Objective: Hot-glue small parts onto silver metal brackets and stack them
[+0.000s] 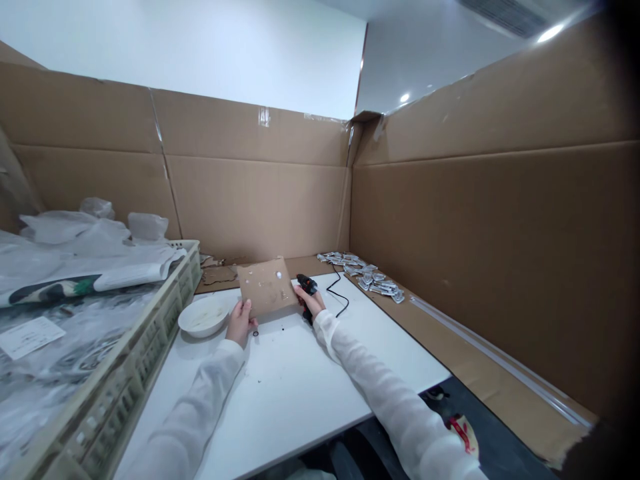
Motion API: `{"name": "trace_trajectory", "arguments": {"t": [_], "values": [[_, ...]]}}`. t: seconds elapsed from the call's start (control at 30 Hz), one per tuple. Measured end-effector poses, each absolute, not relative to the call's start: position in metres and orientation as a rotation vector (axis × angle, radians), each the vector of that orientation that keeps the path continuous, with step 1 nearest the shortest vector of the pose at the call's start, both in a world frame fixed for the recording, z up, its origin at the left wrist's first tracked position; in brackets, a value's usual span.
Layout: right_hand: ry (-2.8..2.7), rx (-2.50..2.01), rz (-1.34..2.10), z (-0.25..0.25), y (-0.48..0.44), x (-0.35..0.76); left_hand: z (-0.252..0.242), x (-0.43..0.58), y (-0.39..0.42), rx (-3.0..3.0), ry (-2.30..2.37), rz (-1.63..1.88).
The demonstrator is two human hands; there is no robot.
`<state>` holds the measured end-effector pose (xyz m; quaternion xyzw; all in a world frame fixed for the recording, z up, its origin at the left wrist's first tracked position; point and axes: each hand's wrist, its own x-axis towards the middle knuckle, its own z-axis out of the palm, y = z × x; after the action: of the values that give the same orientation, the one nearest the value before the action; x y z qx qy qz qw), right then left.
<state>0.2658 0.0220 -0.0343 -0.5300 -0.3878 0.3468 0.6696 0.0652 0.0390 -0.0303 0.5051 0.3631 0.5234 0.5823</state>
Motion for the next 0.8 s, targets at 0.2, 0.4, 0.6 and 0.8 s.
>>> {"name": "trace_trajectory", "arguments": {"t": [0.2,0.4,0.6,0.8], "values": [[-1.013,-1.247,0.791,-0.033,0.016,0.259,-0.027,0.066,0.037,1.187,0.862,1.223],[-1.039,-1.249,0.781,-0.032,0.013,0.257,-0.028,0.067,0.036,1.176,0.826,1.223],[-1.064,-1.236,0.751,-0.024,0.007,0.253,-0.022,0.068,0.031,1.243,0.835,1.237],[-1.077,-1.298,0.687,-0.017,0.002,0.251,-0.015,0.074,0.023,1.279,0.789,1.206]]}}
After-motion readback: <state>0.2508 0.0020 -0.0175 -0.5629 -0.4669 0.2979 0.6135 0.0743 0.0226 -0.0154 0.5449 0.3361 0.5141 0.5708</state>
